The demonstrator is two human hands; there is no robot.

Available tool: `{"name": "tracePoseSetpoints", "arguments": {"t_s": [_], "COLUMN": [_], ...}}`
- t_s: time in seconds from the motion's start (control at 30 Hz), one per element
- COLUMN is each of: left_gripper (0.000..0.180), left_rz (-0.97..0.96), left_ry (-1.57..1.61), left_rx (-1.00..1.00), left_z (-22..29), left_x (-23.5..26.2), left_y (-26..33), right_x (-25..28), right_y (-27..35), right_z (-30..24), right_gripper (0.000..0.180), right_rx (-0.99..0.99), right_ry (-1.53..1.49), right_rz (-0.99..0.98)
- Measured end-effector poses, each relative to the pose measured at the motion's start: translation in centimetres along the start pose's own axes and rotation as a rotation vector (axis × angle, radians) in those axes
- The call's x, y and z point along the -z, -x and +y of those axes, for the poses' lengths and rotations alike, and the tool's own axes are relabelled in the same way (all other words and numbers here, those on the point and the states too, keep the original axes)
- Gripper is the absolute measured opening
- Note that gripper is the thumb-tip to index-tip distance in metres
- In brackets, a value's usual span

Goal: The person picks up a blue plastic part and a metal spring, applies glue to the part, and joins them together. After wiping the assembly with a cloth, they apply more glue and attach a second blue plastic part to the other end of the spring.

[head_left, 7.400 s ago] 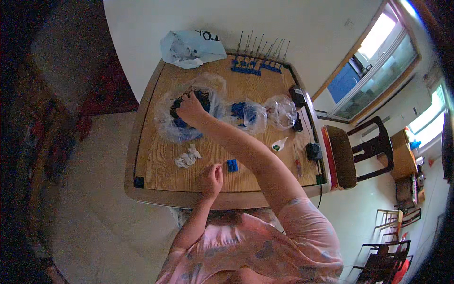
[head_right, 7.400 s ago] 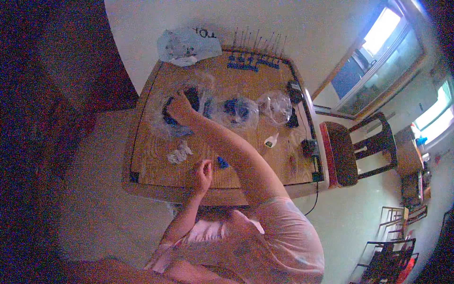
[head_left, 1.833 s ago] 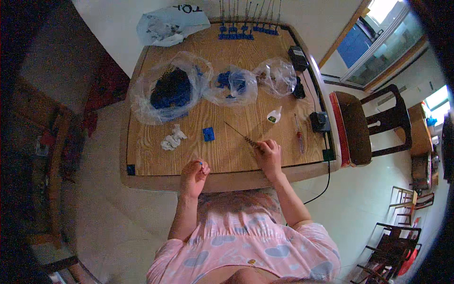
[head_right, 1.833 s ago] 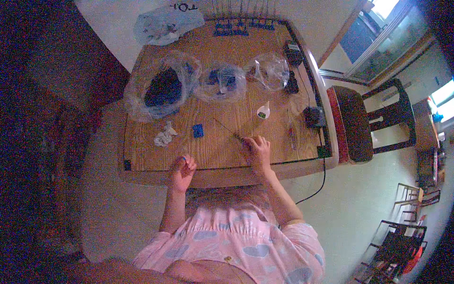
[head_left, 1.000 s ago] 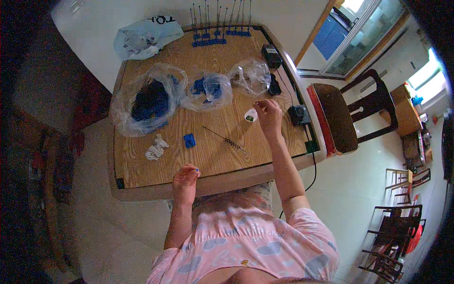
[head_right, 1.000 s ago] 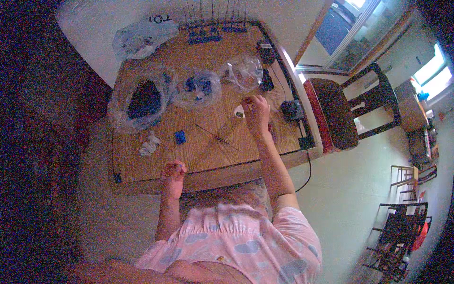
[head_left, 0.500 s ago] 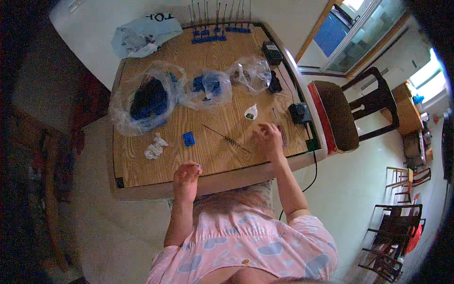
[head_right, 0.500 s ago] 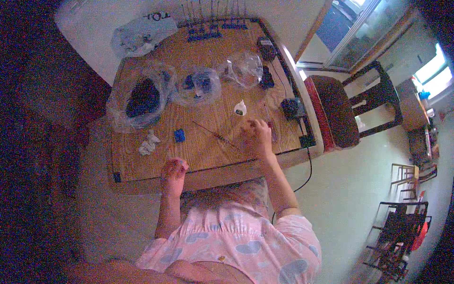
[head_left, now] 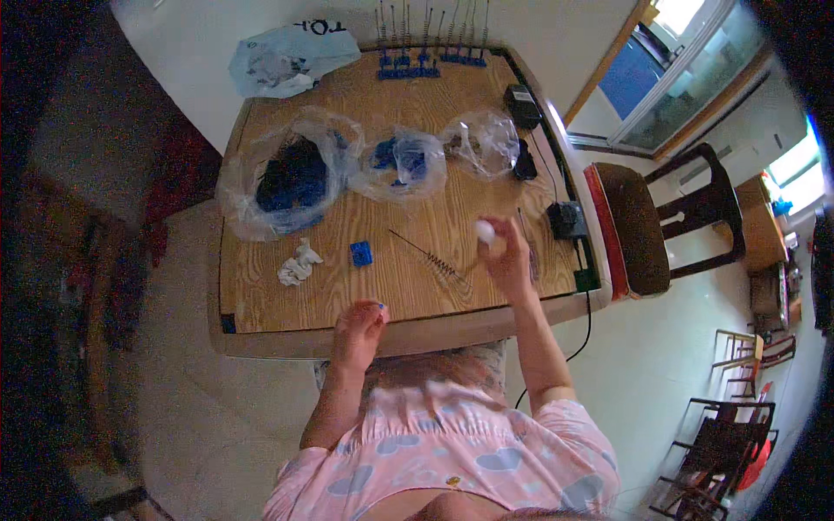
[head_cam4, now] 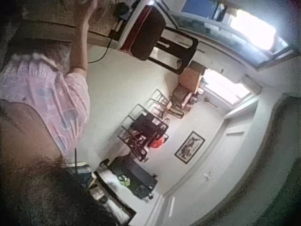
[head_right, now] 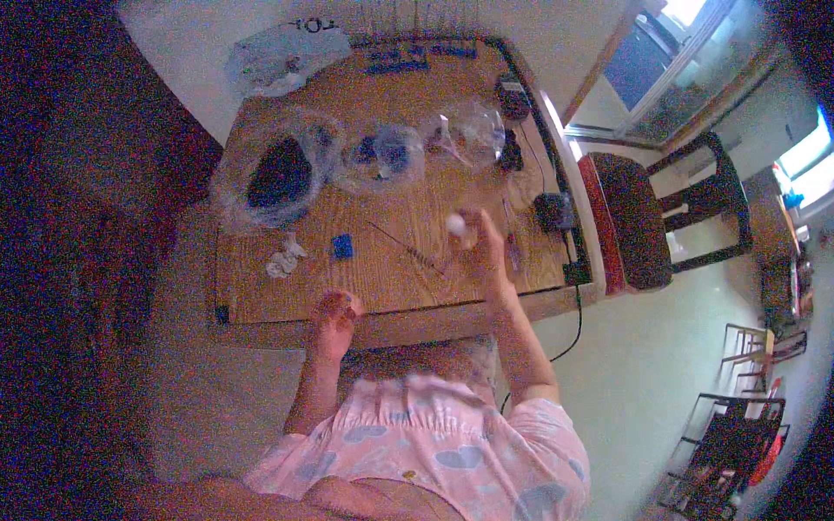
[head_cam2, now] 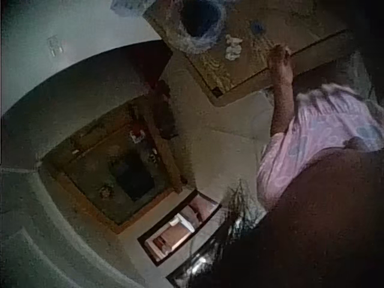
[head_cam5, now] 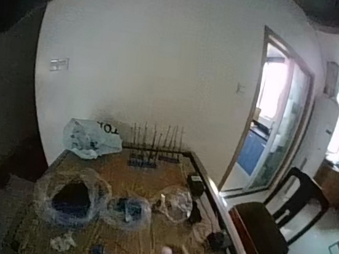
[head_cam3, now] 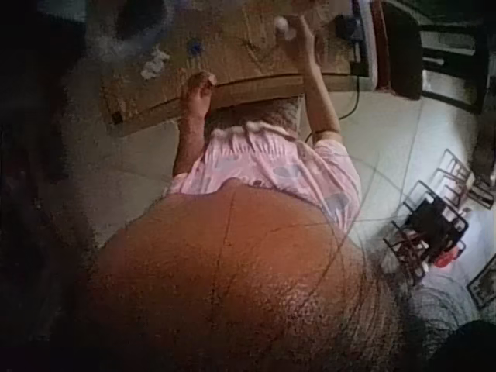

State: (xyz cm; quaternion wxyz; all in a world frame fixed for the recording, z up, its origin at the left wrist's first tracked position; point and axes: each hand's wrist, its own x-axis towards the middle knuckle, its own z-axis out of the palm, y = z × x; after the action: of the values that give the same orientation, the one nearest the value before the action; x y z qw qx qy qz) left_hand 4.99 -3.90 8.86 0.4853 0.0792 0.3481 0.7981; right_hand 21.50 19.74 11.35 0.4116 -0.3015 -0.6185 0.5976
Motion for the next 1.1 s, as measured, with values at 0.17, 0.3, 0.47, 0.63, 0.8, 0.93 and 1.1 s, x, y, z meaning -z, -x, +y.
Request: {"name": "tracePoseSetpoints", "arguments": {"t_s": [0.17,0.3,0.47,0.63,0.8,0.93,1.1], "left_gripper": [0.009,0.009,0.01,0.011,0.01,0.01,0.011], "left_rz": [-0.072,0.014,-0.029,-0.053,-0.072,-0.082,-0.073], "left_ry": [0.104,0.031,0.035,0.038,0.064,0.043,0.041], "left_rx": [0.112,0.079,0.084,0.111,0.095,0.08,0.071], "left_z": [-2.2,-2.5,-2.4,-2.2,-2.0,-1.8,-1.8], "left_x": [-0.6,-0.4,-0.9,-1.0,-1.4,-1.5,-1.8], "left_y": [-1.2,-1.2,-0.9,-0.8,-1.0,-1.1,-1.0], "right_x": [-1.4,-1.5,-1.7,-2.0,-2.3,-2.5,-2.6], "right_y": [5.5,6.5,6.7,6.8,6.6,6.7,6.5], "right_z": [-3.7,-5.4,-6.3,-7.4,-8.1,-8.6,-8.4], "right_gripper": [0.025,0.034,0.036,0.035,0.034,0.034,0.031], "right_rx": [0.264,0.571,0.651,0.689,0.716,0.71,0.723], "right_ry": [0.315,0.72,0.79,0.808,0.849,0.864,0.902], "right_rz": [-0.236,-0.334,-0.336,-0.354,-0.364,-0.366,-0.354]}}
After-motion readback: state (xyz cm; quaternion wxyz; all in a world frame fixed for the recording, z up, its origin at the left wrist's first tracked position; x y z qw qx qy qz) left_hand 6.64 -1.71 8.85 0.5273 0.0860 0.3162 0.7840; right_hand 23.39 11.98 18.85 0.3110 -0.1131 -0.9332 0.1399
